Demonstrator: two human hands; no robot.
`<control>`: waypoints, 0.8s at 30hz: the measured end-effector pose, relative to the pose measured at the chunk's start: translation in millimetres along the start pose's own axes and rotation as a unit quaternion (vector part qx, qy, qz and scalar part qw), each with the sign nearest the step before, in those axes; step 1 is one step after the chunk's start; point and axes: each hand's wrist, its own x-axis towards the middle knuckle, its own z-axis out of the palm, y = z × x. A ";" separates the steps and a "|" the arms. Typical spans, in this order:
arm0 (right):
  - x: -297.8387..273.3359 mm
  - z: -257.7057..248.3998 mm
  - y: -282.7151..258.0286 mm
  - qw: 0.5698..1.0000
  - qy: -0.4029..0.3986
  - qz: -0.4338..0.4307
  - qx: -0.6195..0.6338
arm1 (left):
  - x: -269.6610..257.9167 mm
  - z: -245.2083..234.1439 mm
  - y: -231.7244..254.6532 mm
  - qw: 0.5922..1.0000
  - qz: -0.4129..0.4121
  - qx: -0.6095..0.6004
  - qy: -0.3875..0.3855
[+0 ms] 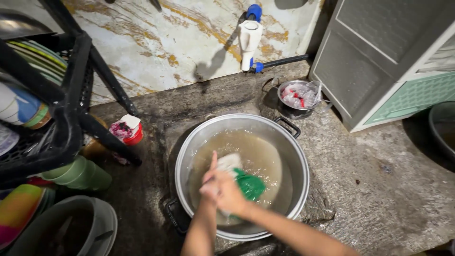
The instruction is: The person washes a cloth in a pot of water, then uses it to wipe a wooden wall and a motorcycle helmet. The person scrubs the helmet's exterior and visor with the wet cloth and places it on a white board on the floor.
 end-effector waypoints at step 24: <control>47.9 -27.7 110.4 0.950 0.074 0.197 -0.230 | 47.4 -25.8 -6.7 0.951 -0.184 0.009 0.250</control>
